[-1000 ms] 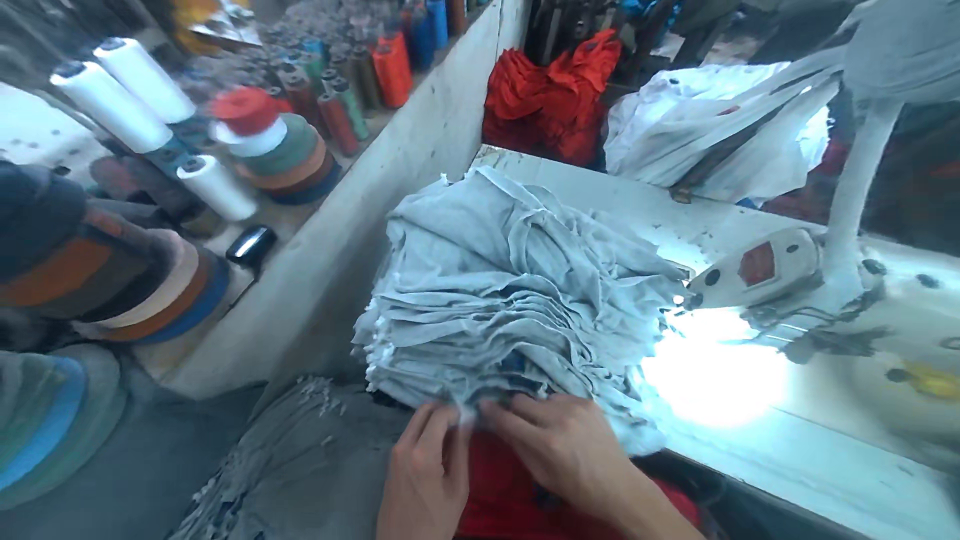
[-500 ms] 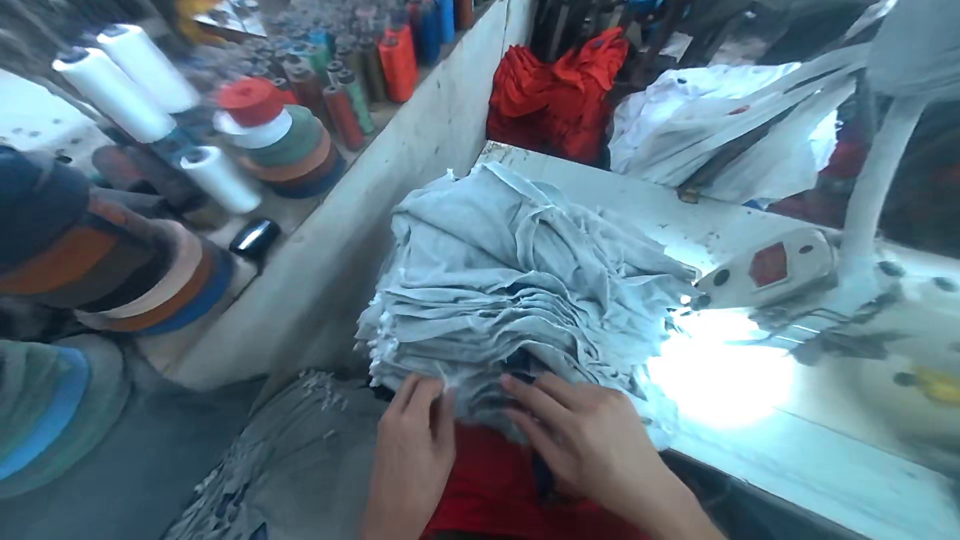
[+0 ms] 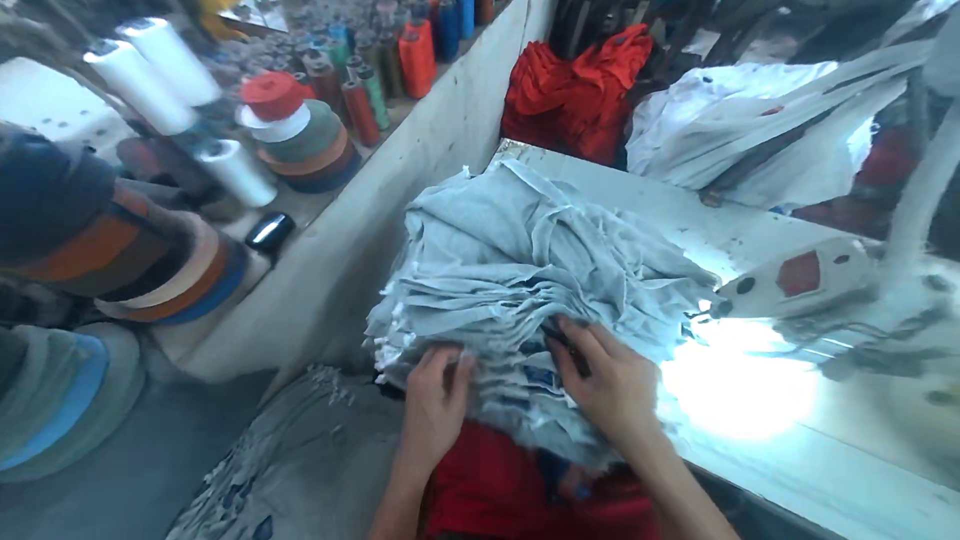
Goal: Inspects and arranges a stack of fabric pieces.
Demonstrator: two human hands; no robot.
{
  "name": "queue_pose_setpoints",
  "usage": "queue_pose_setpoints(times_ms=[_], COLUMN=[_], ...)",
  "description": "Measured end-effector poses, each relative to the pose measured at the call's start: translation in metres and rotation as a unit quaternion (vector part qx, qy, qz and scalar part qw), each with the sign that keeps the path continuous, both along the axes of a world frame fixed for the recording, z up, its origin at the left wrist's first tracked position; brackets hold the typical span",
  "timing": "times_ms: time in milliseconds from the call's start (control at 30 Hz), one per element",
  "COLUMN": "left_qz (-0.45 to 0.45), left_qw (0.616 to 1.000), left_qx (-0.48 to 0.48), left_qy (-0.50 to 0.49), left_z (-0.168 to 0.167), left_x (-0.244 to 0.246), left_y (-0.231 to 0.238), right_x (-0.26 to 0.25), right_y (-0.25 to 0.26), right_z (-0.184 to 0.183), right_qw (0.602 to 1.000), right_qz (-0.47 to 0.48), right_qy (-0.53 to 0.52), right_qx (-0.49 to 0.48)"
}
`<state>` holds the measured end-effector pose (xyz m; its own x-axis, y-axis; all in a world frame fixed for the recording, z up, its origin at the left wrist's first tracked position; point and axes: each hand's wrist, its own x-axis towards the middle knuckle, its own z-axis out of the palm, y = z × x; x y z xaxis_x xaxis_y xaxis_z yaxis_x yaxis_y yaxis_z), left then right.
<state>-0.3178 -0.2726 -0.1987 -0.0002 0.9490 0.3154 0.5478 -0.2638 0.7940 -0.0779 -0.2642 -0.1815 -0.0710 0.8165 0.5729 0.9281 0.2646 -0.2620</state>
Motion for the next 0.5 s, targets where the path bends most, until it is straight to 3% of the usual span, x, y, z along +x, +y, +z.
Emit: queue_pose_setpoints(times_ms=[233,367,500], left_qz=[-0.029,-0.054,-0.1], left_qw=[0.999,0.995,0.995], left_qx=[-0.028,-0.016,0.013], left_qy=[-0.033,-0.078,-0.002], left_z=[0.016,0.016,0.025], left_x=[0.006,0.0,-0.004], left_y=[0.049,0.039,0.016], right_x=[0.006,0.008,0.019], right_y=[0.049,0.046,0.02], right_z=[0.004,0.001,0.006], right_qw=[1.0,0.999,0.986], right_qz=[0.0,-0.003,0.037], right_qy=[0.012,0.031,0.147], right_qx=[-0.01,-0.01,-0.063])
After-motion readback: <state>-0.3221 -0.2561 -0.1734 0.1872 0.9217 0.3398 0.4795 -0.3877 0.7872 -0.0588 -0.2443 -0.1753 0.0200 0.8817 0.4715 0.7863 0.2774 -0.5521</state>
